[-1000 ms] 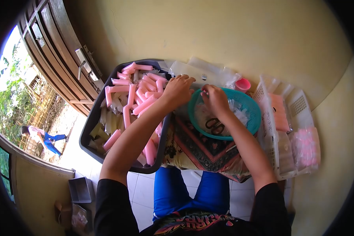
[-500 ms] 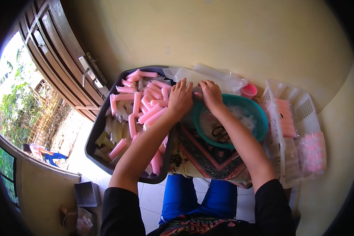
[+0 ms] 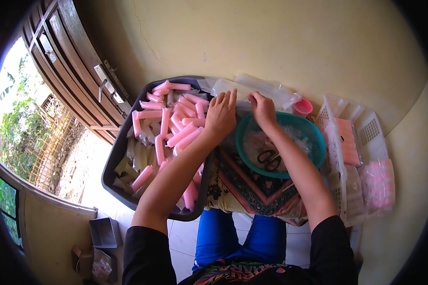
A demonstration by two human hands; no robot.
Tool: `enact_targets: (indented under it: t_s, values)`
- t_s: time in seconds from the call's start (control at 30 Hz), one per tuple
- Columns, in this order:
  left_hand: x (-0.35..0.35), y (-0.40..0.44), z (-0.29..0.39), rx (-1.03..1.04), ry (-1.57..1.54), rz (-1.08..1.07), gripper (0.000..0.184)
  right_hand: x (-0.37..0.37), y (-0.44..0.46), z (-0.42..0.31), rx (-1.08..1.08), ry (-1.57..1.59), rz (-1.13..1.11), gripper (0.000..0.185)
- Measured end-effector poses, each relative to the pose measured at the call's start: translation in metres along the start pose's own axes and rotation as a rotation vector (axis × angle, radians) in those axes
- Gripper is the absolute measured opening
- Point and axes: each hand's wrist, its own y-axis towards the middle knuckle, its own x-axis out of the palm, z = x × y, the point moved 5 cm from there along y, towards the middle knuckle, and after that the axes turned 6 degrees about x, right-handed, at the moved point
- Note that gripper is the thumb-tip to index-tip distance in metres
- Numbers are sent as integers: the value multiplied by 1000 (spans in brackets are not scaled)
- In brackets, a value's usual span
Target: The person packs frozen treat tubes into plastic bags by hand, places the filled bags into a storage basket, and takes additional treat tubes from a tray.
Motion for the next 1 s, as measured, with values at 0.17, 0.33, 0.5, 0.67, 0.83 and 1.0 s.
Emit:
enact_targets:
  t_s: [0.17, 0.33, 0.5, 0.67, 0.83, 1.0]
  values:
    - [-3, 2, 3, 10, -36, 14, 79, -6, 4, 11, 111, 183, 57, 13]
    - [-9, 4, 6, 71, -109, 53, 78, -14, -6, -12, -56, 160, -27, 24]
    - [-20, 7, 17, 211, -381, 35, 77, -13, -4, -23, -92, 65, -29, 26]
    - [-20, 7, 20, 217, -366, 57, 75, -17, 8, -4, 34, 149, 93, 23]
    - [-7, 4, 20, 198, -290, -68, 70, -48, 18, 0, 291, 383, 131, 32]
    - [4, 1, 18, 227, -168, -162, 70, -96, 27, -12, 317, 971, 231, 45]
